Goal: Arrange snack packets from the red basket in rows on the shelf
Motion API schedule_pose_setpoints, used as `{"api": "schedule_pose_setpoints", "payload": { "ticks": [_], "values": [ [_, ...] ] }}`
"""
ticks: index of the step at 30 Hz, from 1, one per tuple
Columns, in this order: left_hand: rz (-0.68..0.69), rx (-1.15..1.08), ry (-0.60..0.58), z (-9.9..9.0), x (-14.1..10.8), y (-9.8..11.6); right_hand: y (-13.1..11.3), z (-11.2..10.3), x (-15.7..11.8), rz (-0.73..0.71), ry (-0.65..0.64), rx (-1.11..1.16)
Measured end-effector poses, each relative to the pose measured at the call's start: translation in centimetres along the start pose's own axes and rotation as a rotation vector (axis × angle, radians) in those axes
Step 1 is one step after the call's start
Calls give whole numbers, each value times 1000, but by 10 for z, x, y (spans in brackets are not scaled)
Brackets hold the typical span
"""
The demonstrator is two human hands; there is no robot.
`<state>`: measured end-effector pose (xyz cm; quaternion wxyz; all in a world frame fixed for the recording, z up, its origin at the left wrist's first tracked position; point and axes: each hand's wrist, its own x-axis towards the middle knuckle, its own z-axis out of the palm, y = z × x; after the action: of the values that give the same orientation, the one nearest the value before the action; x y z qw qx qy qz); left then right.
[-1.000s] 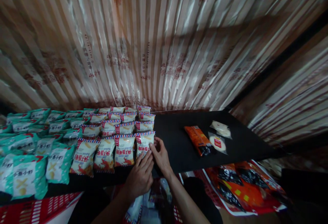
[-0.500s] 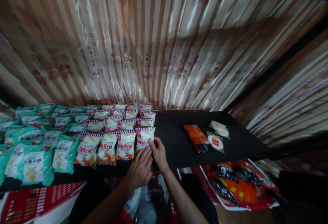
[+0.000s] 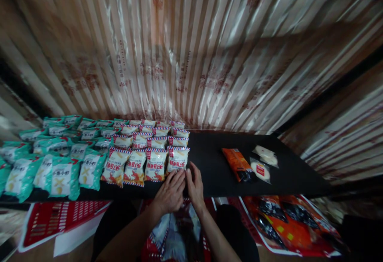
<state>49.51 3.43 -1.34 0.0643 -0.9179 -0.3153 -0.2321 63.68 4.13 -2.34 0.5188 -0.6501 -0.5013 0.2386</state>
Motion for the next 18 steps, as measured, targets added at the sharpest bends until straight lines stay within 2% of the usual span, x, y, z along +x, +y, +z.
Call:
{"api": "schedule_pose_setpoints", "payload": {
  "ticks": [4,9,12,18],
  "values": [
    [-58,23,62,-3,-7,4,3,-3,-15,-105,-33,-146],
    [-319,80,222,-9,-23,7,-3,2,-17,-231,-82,-256],
    [-467,103,270,-13,-30,3,-5,12,-13,-278,-87,-274],
    [-454,71,208,-11,-37,-12,-2,22,-11,-295,-92,-303]
  ]
}}
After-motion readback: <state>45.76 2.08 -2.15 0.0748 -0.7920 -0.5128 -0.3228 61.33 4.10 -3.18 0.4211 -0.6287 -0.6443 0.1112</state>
